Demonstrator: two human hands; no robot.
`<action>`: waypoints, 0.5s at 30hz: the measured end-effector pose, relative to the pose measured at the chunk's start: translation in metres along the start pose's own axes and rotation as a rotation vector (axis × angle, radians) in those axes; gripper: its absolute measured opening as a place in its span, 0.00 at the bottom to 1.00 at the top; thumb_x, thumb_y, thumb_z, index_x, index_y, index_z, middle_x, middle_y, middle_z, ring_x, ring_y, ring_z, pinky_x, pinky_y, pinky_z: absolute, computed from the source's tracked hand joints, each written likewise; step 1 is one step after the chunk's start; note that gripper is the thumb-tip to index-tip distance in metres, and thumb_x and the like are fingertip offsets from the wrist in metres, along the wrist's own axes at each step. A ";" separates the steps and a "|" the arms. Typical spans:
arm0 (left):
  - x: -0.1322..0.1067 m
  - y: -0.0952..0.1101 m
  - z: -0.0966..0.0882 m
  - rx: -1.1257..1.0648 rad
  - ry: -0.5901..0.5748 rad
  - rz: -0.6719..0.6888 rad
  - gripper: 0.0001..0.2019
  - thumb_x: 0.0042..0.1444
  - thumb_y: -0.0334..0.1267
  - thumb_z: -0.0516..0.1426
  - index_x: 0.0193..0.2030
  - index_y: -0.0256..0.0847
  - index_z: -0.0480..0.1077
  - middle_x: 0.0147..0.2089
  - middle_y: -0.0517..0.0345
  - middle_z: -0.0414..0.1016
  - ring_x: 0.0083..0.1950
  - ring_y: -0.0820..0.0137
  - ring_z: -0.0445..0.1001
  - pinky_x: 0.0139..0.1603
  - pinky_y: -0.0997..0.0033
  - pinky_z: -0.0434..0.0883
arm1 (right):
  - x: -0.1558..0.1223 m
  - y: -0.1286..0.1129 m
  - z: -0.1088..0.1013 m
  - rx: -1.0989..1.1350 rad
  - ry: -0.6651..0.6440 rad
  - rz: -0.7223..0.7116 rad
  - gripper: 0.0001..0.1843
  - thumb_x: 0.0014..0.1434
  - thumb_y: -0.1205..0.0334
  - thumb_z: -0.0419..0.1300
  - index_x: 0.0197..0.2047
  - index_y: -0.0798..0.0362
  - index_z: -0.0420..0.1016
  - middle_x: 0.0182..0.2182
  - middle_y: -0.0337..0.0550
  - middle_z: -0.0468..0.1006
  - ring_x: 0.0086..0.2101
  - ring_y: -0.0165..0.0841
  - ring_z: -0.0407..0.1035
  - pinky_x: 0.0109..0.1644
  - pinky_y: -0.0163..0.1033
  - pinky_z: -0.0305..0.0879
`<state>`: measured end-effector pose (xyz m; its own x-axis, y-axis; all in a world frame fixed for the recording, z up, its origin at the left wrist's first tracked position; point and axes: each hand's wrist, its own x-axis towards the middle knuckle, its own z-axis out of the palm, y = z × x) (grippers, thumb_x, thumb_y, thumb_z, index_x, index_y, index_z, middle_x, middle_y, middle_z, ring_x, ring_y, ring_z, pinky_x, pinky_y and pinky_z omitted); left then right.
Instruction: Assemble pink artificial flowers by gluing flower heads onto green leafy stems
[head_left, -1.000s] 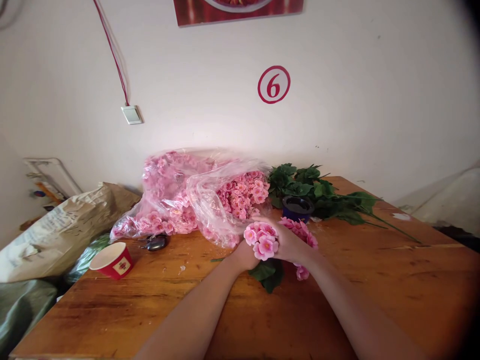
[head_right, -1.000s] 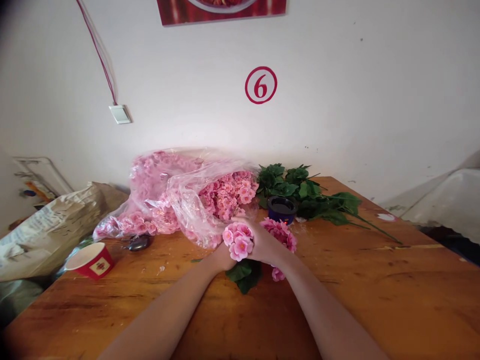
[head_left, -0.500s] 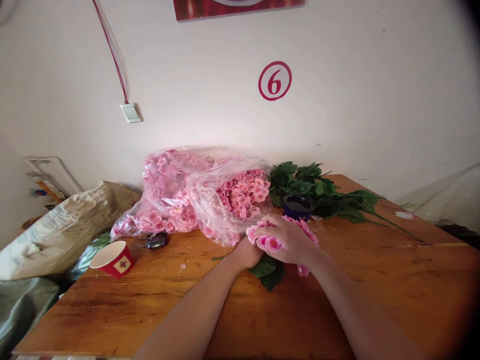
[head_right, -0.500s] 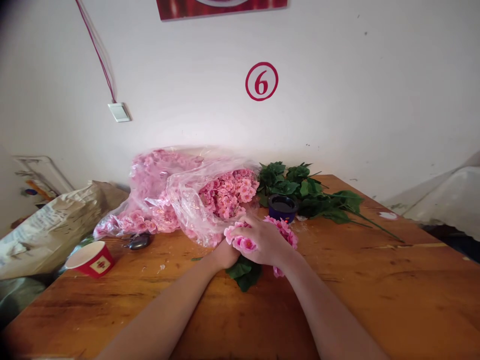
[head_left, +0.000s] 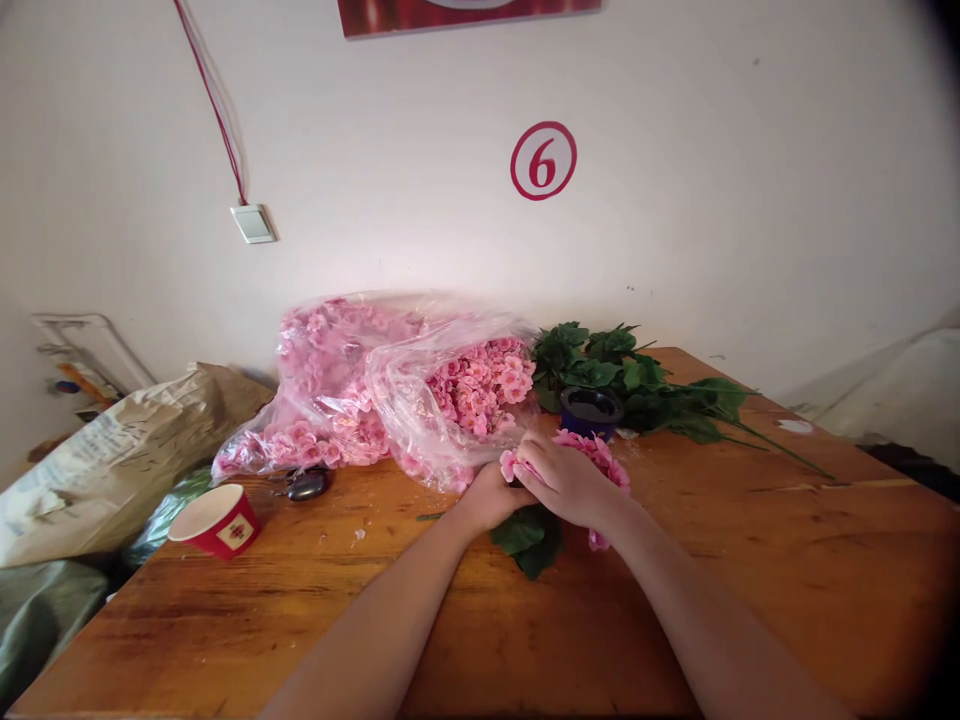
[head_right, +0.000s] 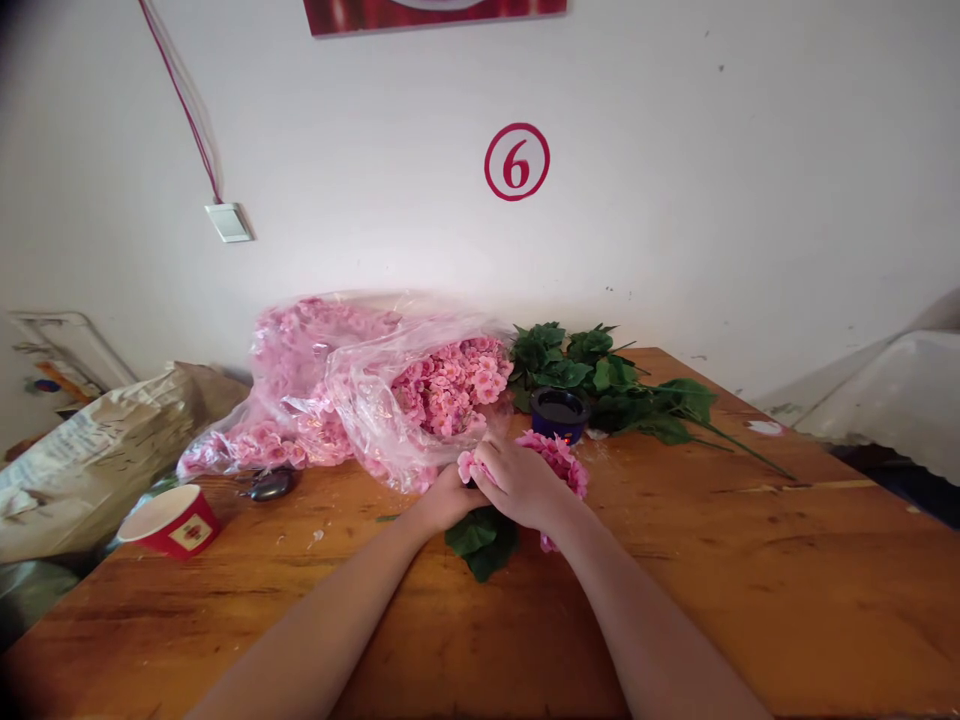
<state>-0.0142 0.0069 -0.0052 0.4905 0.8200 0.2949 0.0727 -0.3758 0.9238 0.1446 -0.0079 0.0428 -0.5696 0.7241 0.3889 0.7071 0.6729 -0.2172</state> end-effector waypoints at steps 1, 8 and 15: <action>0.000 0.000 0.000 0.008 -0.007 0.021 0.12 0.48 0.29 0.61 0.41 0.36 0.74 0.44 0.55 0.78 0.46 0.64 0.74 0.50 0.66 0.70 | 0.000 0.000 0.002 -0.001 -0.007 0.010 0.10 0.66 0.59 0.46 0.36 0.51 0.65 0.35 0.44 0.70 0.33 0.35 0.66 0.37 0.39 0.59; 0.000 -0.002 0.001 0.142 -0.002 0.127 0.13 0.55 0.30 0.56 0.48 0.37 0.72 0.49 0.52 0.75 0.50 0.64 0.73 0.54 0.65 0.69 | -0.003 0.001 0.011 0.048 0.006 0.026 0.18 0.65 0.53 0.50 0.55 0.52 0.60 0.50 0.53 0.71 0.49 0.43 0.68 0.46 0.45 0.64; -0.001 0.001 -0.004 0.283 -0.054 0.129 0.10 0.59 0.34 0.54 0.46 0.38 0.72 0.48 0.51 0.75 0.48 0.64 0.72 0.54 0.64 0.69 | -0.004 -0.002 0.016 0.000 -0.005 0.019 0.16 0.64 0.51 0.50 0.50 0.52 0.64 0.46 0.53 0.71 0.45 0.44 0.68 0.43 0.45 0.64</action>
<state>-0.0177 0.0074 -0.0032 0.5564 0.7363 0.3850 0.2416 -0.5867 0.7729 0.1389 -0.0094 0.0275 -0.5579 0.7378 0.3801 0.7181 0.6587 -0.2245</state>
